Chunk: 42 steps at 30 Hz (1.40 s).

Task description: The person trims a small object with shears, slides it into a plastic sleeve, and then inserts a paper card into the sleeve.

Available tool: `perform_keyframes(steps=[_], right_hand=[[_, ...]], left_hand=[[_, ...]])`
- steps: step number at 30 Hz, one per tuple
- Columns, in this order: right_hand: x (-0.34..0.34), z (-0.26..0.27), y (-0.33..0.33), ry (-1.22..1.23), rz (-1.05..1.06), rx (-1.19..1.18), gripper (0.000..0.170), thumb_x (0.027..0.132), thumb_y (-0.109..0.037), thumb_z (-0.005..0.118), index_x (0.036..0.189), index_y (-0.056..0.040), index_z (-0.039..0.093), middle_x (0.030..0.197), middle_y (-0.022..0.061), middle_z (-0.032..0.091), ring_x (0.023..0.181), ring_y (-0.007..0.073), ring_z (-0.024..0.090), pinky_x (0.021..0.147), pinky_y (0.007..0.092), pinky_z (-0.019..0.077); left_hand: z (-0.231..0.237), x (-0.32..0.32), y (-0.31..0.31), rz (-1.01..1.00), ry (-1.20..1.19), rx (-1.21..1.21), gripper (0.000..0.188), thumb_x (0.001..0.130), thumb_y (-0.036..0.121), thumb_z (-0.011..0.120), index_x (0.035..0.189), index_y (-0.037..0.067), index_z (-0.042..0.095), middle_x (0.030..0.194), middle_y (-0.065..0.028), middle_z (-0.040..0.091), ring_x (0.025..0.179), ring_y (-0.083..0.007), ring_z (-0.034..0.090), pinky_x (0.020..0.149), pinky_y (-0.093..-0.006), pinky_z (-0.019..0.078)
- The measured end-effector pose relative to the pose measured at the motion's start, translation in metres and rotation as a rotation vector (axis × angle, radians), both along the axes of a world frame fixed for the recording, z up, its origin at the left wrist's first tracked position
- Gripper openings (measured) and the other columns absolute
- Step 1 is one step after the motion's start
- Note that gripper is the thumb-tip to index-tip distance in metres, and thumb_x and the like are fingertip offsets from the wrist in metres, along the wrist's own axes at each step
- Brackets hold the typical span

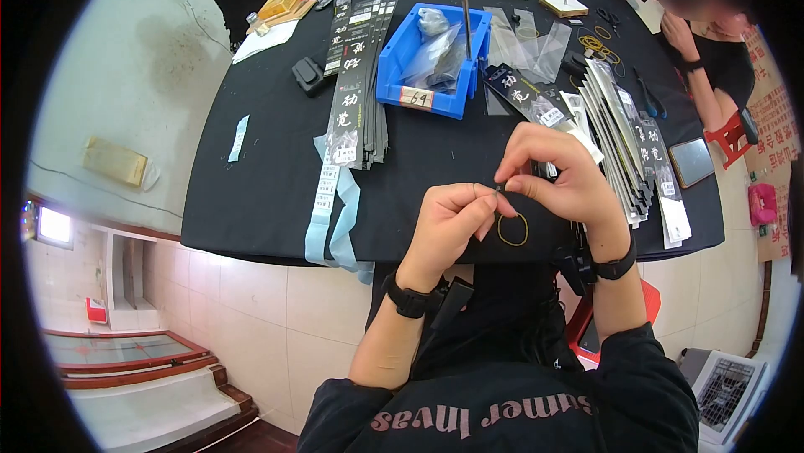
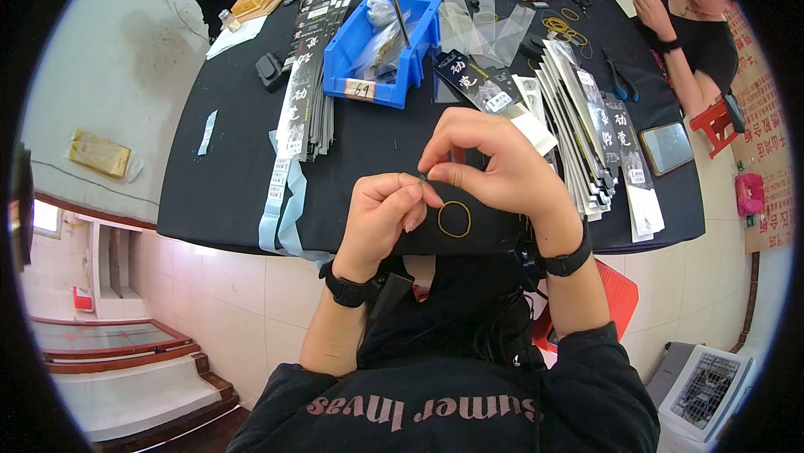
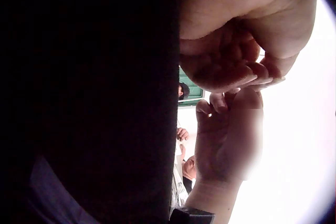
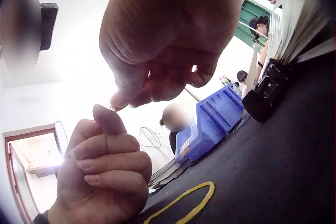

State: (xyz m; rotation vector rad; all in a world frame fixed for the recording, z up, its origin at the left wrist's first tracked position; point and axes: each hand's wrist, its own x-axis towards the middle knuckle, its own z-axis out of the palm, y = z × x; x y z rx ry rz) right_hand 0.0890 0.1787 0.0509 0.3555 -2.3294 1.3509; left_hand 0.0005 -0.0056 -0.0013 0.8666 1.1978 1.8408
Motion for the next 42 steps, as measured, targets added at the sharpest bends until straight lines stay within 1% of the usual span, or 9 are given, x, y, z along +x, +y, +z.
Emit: perform_keyframes(steps=[6,15,20,22,25,32,38,40,42], right_hand=[[0.028,0.034,-0.01,-0.027,-0.256,0.027,0.017,0.08,0.001,0.071,0.096,-0.0028,0.069,0.085,0.0048,0.064,0.074,0.0156,0.059,0.067,0.0283,0.0455],[0.083,0.068,0.005,-0.187,-0.408,0.046,0.015,0.082,0.001,0.068,0.096,-0.0021,0.071,0.087,0.006,0.068,0.078,0.0147,0.063,0.069,0.0273,0.0464],[0.088,0.068,0.077,-0.285,-0.734,-0.028,0.014,0.086,-0.007,0.066,0.098,0.0,0.071,0.089,0.0036,0.069,0.079,0.0088,0.061,0.069,0.0256,0.047],[0.093,0.069,0.114,-0.323,-0.85,0.141,0.017,0.086,-0.011,0.067,0.097,0.0011,0.071,0.087,0.0029,0.069,0.077,0.0089,0.061,0.069,0.0249,0.0474],[0.096,0.061,0.159,-0.456,-0.891,0.126,0.02,0.084,-0.014,0.069,0.097,0.0016,0.071,0.082,0.0032,0.068,0.073,0.0091,0.061,0.066,0.0247,0.0476],[0.075,0.054,0.144,-0.552,-0.815,0.189,0.018,0.084,-0.017,0.071,0.088,0.0005,0.071,0.07,0.0,0.063,0.065,0.0065,0.055,0.058,0.0256,0.044],[0.066,0.063,0.056,-0.523,-0.44,-0.03,0.024,0.084,-0.016,0.072,0.07,-0.0036,0.057,0.063,-0.0042,0.053,0.058,0.0043,0.045,0.053,0.0255,0.0367],[0.065,0.076,0.047,-0.552,-0.45,-0.059,0.027,0.083,-0.015,0.071,0.066,-0.0037,0.053,0.058,-0.0037,0.047,0.058,0.0047,0.043,0.052,0.0258,0.0349],[0.064,0.081,0.052,-0.492,-0.429,0.094,0.027,0.083,-0.014,0.07,0.065,-0.0035,0.052,0.055,-0.0019,0.041,0.056,0.0064,0.041,0.051,0.0268,0.0338]], left_hand=[[0.004,0.003,0.0,0.101,0.015,-0.03,0.025,0.097,0.007,0.053,0.085,-0.008,0.068,0.06,-0.0001,0.051,0.053,-0.0059,0.041,0.05,-0.0219,0.0303],[0.001,0.002,0.0,0.097,-0.012,-0.012,0.022,0.094,0.005,0.054,0.085,-0.005,0.072,0.061,0.0018,0.055,0.056,-0.0029,0.045,0.053,-0.0196,0.0328],[0.0,0.002,0.0,0.091,0.001,-0.018,0.022,0.094,0.005,0.054,0.085,-0.005,0.072,0.062,0.0023,0.055,0.057,-0.0028,0.045,0.053,-0.0194,0.0326],[0.0,0.002,0.0,0.099,-0.013,0.001,0.022,0.095,0.006,0.054,0.086,-0.004,0.072,0.062,0.0029,0.054,0.057,-0.0026,0.044,0.053,-0.0192,0.0324],[0.0,0.001,0.0,0.103,-0.003,0.011,0.022,0.095,0.006,0.054,0.086,-0.004,0.072,0.062,0.0033,0.053,0.057,-0.0024,0.044,0.053,-0.0192,0.0324],[-0.002,0.001,0.001,0.1,0.002,0.021,0.023,0.096,0.006,0.054,0.085,-0.004,0.071,0.062,0.0039,0.053,0.057,-0.0021,0.044,0.053,-0.0192,0.0326],[-0.003,0.002,0.001,0.103,-0.015,-0.001,0.022,0.096,0.005,0.055,0.085,-0.003,0.072,0.062,0.0035,0.054,0.057,-0.0022,0.043,0.054,-0.0196,0.033],[-0.003,0.002,0.001,0.096,-0.021,-0.002,0.022,0.096,0.006,0.055,0.085,-0.003,0.072,0.063,0.0033,0.055,0.057,-0.0022,0.044,0.055,-0.0197,0.033],[-0.003,0.002,0.0,0.094,-0.028,-0.008,0.022,0.096,0.006,0.055,0.085,-0.003,0.072,0.063,0.0031,0.055,0.057,-0.0023,0.044,0.055,-0.0197,0.033]])
